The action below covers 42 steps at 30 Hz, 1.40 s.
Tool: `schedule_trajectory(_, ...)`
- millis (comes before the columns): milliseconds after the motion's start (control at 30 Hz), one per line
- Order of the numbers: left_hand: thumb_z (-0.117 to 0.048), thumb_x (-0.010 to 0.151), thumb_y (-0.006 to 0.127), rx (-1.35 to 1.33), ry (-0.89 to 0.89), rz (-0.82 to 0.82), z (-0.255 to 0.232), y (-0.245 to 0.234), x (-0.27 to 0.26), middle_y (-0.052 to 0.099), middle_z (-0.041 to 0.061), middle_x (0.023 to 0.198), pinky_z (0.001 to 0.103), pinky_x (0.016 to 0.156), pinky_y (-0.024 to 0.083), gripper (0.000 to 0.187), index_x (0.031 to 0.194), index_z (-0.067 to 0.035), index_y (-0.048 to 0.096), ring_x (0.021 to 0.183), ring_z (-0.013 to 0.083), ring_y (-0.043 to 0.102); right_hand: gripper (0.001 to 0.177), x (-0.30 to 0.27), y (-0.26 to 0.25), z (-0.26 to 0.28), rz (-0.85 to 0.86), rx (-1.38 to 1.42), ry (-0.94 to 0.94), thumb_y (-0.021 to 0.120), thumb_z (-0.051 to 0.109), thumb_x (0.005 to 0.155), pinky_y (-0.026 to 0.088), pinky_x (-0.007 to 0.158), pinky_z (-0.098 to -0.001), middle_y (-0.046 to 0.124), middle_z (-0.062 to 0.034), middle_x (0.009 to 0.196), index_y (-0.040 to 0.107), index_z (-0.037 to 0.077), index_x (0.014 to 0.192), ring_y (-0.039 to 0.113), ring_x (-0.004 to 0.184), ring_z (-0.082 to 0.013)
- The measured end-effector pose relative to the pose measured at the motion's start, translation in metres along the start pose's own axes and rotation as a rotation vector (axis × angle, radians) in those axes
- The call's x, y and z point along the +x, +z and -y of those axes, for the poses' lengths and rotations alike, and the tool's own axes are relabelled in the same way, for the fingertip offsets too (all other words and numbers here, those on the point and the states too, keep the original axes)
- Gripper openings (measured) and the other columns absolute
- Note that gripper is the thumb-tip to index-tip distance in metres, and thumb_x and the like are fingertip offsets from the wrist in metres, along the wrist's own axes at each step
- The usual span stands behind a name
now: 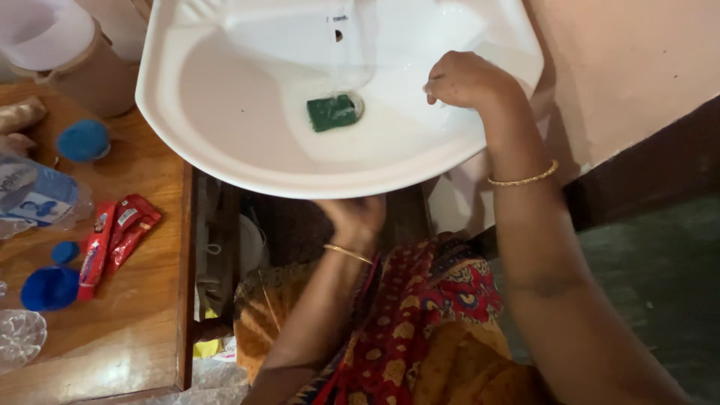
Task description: The person cleans a white sink and faucet using a green sponge, scrubbing the interior basin and the metal tap. They also wipe around the pedestal and the top edges of the sink.
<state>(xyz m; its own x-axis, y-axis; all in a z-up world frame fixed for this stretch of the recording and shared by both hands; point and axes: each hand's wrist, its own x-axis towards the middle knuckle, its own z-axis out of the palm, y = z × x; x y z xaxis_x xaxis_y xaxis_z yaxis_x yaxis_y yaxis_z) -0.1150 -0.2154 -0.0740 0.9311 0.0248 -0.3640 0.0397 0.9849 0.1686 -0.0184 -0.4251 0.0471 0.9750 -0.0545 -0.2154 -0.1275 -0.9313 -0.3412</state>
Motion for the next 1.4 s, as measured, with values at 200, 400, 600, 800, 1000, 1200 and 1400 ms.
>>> schedule_trajectory(200, -0.039, 0.116, 0.047, 0.316, -0.436, 0.484, 0.147, -0.023, -0.052, 0.059, 0.012, 0.126, 0.038, 0.100, 0.047, 0.044, 0.137, -0.001, 0.052, 0.113, 0.0256, 0.057, 0.030, 0.003, 0.001, -0.008, -0.033, 0.076, -0.075, 0.064, 0.035, 0.092, 0.054, 0.085, -0.0450, 0.076, -0.0145, 0.091, 0.079, 0.009, 0.095, 0.071, 0.091, -0.0291)
schedule_trajectory(400, -0.046, 0.107, 0.043, 1.435, -0.185, 0.926, 0.100, 0.026, -0.056, 0.072, 0.018, 0.120, 0.040, 0.098, 0.050, 0.055, 0.130, 0.000, 0.065, 0.107, 0.0300, 0.066, 0.026, 0.016, 0.009, -0.020, -0.109, 0.089, -0.158, 0.067, 0.033, 0.087, 0.054, 0.085, -0.0443, 0.076, -0.0140, 0.096, 0.080, 0.013, 0.097, 0.070, 0.091, -0.0315)
schedule_trajectory(600, -0.040, 0.097, 0.052, 1.959, -0.030, 1.158, -0.041, 0.132, -0.061, 0.077, 0.010, 0.119, 0.034, 0.100, 0.053, 0.044, 0.126, -0.013, 0.071, 0.107, 0.0212, 0.073, 0.027, 0.011, 0.010, -0.020, -0.094, 0.043, -0.208, 0.064, 0.033, 0.090, 0.055, 0.085, -0.0451, 0.076, -0.0164, 0.097, 0.081, 0.011, 0.093, 0.071, 0.091, -0.0334)
schedule_trajectory(800, -0.046, 0.098, 0.058, 2.010, 0.609, 0.526, -0.093, 0.234, 0.096, 0.077, 0.012, 0.093, 0.044, 0.087, 0.055, 0.042, 0.099, -0.007, 0.075, 0.091, 0.0302, 0.074, 0.028, -0.002, 0.003, -0.010, -0.134, 0.019, -0.159, 0.062, 0.033, 0.092, 0.053, 0.087, -0.0444, 0.076, -0.0158, 0.100, 0.080, 0.012, 0.096, 0.069, 0.093, -0.0326)
schedule_trajectory(1000, -0.038, 0.086, 0.071, 2.028, 0.915, 0.301, -0.090, 0.184, 0.187, 0.074, 0.014, 0.106, 0.047, 0.090, 0.054, 0.034, 0.101, -0.009, 0.075, 0.103, 0.0363, 0.069, 0.030, -0.001, 0.003, -0.005, -0.033, 0.117, -0.083, 0.061, 0.033, 0.093, 0.054, 0.087, -0.0407, 0.078, -0.0116, 0.100, 0.081, 0.010, 0.095, 0.073, 0.087, -0.0260)
schedule_trajectory(1200, -0.033, 0.095, 0.064, 2.210, 0.831, 0.219, -0.094, 0.177, 0.193, 0.069, 0.012, 0.115, 0.052, 0.094, 0.050, 0.029, 0.111, -0.010, 0.072, 0.114, 0.0341, 0.061, 0.028, 0.022, -0.004, 0.011, 0.396, 0.202, 0.130, 0.052, 0.017, 0.100, 0.052, 0.074, -0.0430, 0.071, -0.0170, 0.093, 0.074, 0.003, 0.109, 0.063, 0.079, -0.0260)
schedule_trajectory(1400, -0.020, 0.089, 0.063, 2.149, 1.091, 0.388, -0.090, 0.147, 0.239, 0.065, 0.012, 0.118, 0.049, 0.092, 0.051, 0.025, 0.109, -0.008, 0.071, 0.113, 0.0369, 0.052, 0.033, 0.085, -0.019, 0.096, 0.348, 0.781, -0.127, 0.037, 0.014, 0.106, 0.059, 0.081, -0.0360, 0.071, -0.0134, 0.094, 0.063, -0.004, 0.106, 0.069, 0.085, -0.0221)
